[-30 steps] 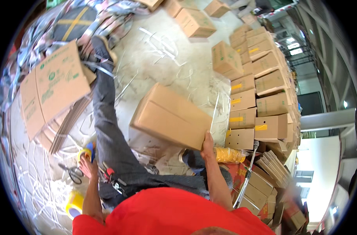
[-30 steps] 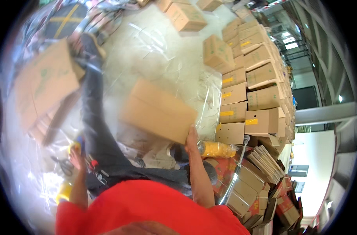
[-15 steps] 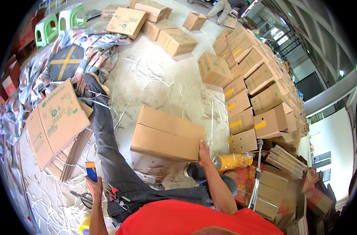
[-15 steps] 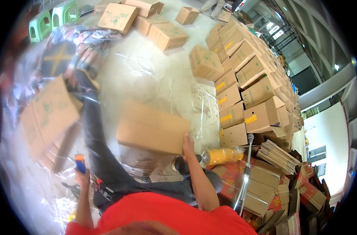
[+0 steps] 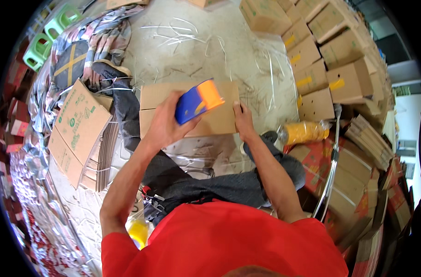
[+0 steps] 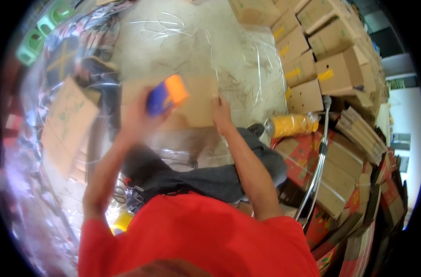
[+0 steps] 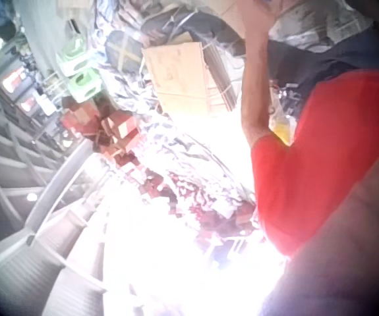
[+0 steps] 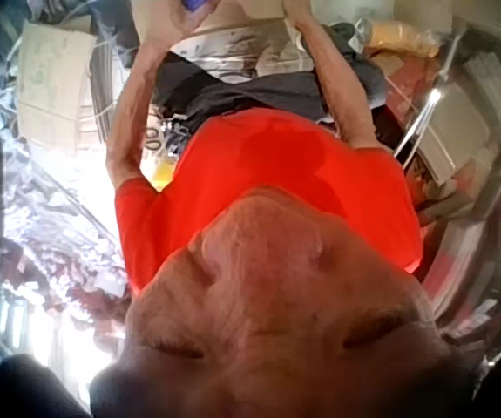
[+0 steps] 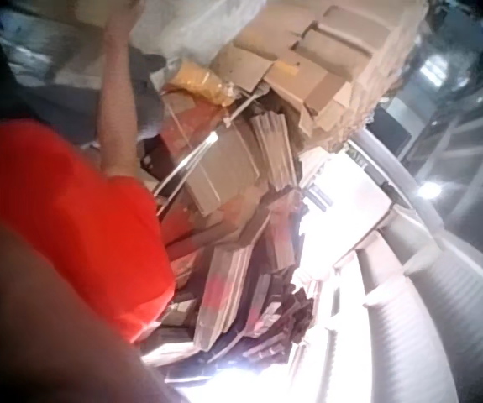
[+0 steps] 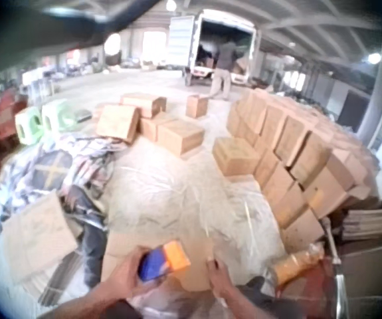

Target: The person assembles flat cardboard boxes by folding flaps and securing them with a tape dispenser. They repeatedly pick up flat-packed boxes, fold them into shape, and apply tape to seal the seams.

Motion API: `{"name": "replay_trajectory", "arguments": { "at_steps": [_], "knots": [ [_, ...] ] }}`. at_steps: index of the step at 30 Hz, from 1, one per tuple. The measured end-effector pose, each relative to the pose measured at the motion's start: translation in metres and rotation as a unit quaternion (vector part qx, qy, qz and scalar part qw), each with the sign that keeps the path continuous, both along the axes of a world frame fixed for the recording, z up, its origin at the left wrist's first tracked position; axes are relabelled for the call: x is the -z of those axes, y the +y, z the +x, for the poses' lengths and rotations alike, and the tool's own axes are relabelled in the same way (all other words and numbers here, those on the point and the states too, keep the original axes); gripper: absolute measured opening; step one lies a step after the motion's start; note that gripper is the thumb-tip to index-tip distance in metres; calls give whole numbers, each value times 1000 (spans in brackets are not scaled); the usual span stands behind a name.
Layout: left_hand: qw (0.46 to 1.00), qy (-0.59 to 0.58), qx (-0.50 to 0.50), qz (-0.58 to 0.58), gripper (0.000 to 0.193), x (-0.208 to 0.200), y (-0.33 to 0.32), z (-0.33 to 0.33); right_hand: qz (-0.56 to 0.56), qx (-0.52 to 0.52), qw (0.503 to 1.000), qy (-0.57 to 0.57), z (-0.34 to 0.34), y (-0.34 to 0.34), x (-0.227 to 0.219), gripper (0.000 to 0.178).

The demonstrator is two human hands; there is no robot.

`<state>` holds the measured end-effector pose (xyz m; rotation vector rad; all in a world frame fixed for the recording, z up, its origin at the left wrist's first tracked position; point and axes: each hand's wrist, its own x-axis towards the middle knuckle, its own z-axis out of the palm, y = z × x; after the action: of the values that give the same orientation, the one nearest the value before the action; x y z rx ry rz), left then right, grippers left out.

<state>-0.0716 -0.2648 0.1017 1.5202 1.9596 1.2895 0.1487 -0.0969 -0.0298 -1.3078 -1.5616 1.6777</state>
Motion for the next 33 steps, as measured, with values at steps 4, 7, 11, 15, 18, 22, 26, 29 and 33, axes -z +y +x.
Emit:
{"name": "replay_trajectory", "arguments": {
  "at_steps": [4, 7, 11, 15, 18, 22, 26, 29, 33],
  "knots": [
    [992, -5, 126, -8, 54, 12, 73, 4, 10, 40, 998, 43, -3, 16, -4, 41],
    [983, 29, 176, -35, 53, 23, 105, 14, 26, 51, 998, 41, 7, 30, -2, 41],
    [984, 26, 155, -81, 54, 27, 122, 28, 8, 49, 998, 37, 21, 43, -7, 46],
    [975, 58, 200, -73, 54, 28, 133, 29, 9, 62, 998, 8, 29, 49, 6, 49],
    [970, 83, 216, -72, 55, 19, 139, 33, 57, 62, 996, -27, 31, 50, -5, 50],
    [968, 81, 216, -96, 56, 19, 139, 34, 337, 128, 917, -172, 40, 55, 2, 44],
    [964, 105, 221, -103, 56, 5, 139, 38, 124, 55, 987, 89, 46, 55, -33, 50],
    [964, 99, 226, -105, 57, 3, 140, 39, 88, -1, 993, 74, 43, 54, -48, 55],
    [964, 90, 223, -110, 56, 3, 139, 41, 49, -59, 991, 113, 45, 48, -69, 56]
  ]
}}
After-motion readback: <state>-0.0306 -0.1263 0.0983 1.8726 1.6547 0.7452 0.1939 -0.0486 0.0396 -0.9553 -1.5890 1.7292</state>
